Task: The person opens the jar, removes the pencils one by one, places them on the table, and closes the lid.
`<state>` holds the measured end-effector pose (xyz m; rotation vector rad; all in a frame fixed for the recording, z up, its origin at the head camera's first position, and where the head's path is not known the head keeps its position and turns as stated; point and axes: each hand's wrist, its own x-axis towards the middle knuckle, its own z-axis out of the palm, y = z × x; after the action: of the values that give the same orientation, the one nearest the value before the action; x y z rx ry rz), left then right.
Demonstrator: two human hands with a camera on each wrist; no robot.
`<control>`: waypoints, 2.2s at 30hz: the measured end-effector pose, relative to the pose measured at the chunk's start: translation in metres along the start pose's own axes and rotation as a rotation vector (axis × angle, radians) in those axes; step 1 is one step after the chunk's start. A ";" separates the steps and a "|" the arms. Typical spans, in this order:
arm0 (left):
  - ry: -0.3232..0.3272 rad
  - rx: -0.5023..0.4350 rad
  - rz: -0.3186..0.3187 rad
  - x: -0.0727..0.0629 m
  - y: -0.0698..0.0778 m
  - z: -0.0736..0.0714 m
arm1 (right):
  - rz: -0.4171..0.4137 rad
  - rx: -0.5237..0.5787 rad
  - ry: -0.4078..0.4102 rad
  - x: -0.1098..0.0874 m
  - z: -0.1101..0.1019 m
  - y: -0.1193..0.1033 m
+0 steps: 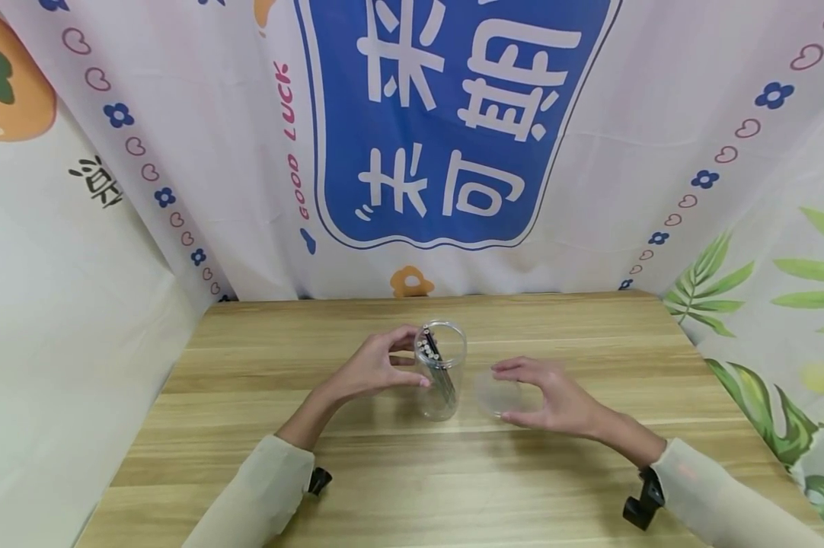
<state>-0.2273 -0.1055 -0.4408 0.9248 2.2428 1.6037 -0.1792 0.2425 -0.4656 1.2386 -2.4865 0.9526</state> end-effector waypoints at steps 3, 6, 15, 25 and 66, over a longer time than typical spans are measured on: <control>0.008 0.004 -0.005 0.000 0.001 -0.001 | -0.013 -0.011 -0.018 -0.005 0.008 0.001; 0.023 0.015 -0.005 0.000 0.002 -0.002 | -0.028 -0.010 -0.031 -0.008 0.016 0.002; 0.079 0.017 0.059 -0.001 0.014 -0.006 | -0.018 0.054 -0.100 -0.014 0.032 -0.003; 0.097 0.020 0.066 -0.003 0.016 -0.007 | -0.014 0.082 -0.141 -0.018 0.050 -0.010; 0.145 -0.006 0.035 -0.004 0.018 -0.002 | -0.041 0.053 -0.012 0.002 0.026 -0.019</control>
<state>-0.2190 -0.1063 -0.4242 0.8775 2.3270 1.7442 -0.1635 0.2166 -0.4756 1.3097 -2.4501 1.0105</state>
